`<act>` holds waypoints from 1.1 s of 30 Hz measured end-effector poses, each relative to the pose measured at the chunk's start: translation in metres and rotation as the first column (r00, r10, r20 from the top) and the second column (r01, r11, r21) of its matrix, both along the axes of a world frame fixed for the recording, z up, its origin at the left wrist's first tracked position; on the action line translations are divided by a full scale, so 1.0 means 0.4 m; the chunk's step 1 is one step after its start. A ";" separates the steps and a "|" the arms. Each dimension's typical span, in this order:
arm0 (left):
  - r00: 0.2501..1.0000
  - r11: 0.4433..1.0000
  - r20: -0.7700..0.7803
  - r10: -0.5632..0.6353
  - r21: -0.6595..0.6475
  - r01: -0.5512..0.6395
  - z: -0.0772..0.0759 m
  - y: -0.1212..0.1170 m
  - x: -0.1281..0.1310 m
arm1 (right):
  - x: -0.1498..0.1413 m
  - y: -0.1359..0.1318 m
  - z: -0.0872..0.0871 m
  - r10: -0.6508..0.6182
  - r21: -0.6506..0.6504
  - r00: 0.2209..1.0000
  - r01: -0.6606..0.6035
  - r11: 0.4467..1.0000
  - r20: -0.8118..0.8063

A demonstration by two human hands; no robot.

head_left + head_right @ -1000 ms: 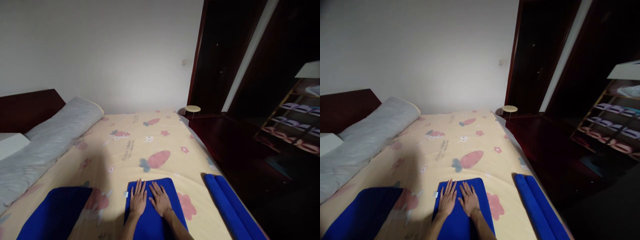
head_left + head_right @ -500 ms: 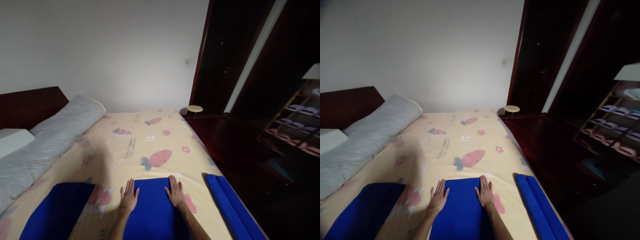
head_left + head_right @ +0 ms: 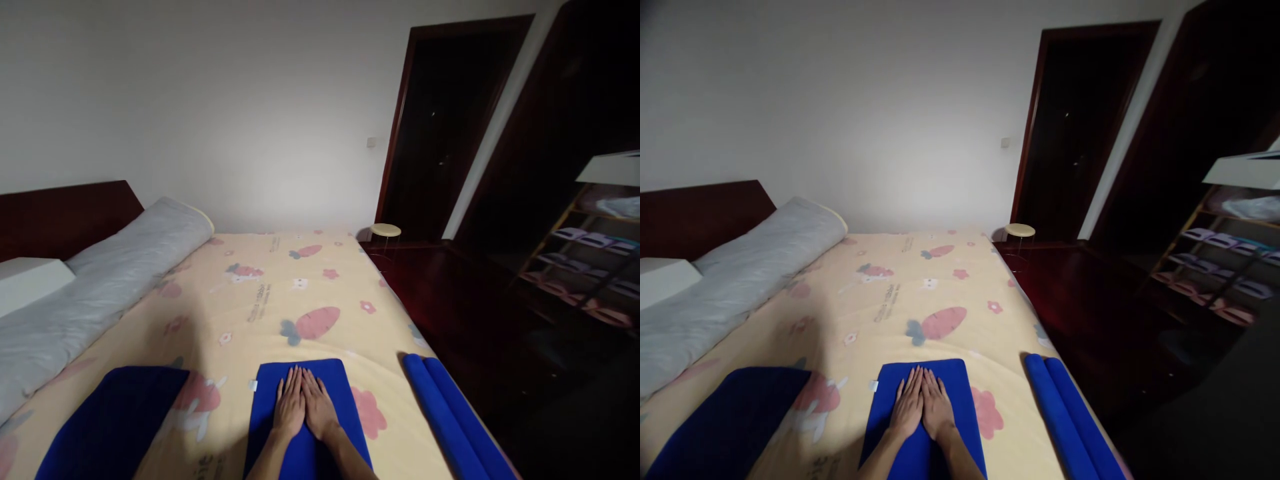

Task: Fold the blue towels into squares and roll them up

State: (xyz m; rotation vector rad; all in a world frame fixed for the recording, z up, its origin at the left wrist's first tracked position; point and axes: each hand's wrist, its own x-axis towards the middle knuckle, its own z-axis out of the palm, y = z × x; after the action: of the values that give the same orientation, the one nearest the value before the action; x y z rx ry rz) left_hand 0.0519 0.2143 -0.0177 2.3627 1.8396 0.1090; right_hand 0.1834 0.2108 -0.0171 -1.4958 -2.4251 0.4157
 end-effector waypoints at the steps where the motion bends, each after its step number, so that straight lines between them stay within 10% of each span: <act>1: 1.000 1.000 -0.004 0.003 0.005 -0.003 -0.002 0.001 -0.008 | 0.010 0.004 -0.001 -0.003 -0.011 1.000 0.003 1.000 0.003; 9: 0.969 0.966 -0.027 0.246 0.092 -0.243 0.012 -0.007 -0.148 | 0.180 0.035 0.002 -0.407 -0.030 0.907 0.412 0.911 0.111; 16: 0.961 0.960 -0.056 0.273 -0.047 -0.275 0.052 0.008 -0.171 | 0.222 0.048 0.023 -0.365 -0.113 0.919 0.383 0.917 0.148; 20: 0.972 0.967 -0.045 0.231 0.118 -0.224 0.065 -0.027 -0.128 | 0.182 0.030 0.039 -0.414 -0.038 0.903 0.420 0.907 0.116; 27: 0.998 0.965 0.039 0.052 0.255 -0.060 -0.074 -0.193 0.054 | 0.031 -0.136 0.005 -0.157 -0.035 0.988 0.157 0.987 -0.006; 33: 0.999 0.988 0.027 0.017 0.152 -0.021 -0.173 -0.308 0.050 | 0.057 -0.276 -0.058 -0.072 0.027 0.996 0.074 0.997 -0.053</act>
State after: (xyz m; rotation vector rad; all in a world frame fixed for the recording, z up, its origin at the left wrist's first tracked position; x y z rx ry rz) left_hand 0.0718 0.0910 -0.0870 2.4302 1.9054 0.2908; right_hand 0.2064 0.1006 -0.0404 -1.5366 -2.3192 0.3980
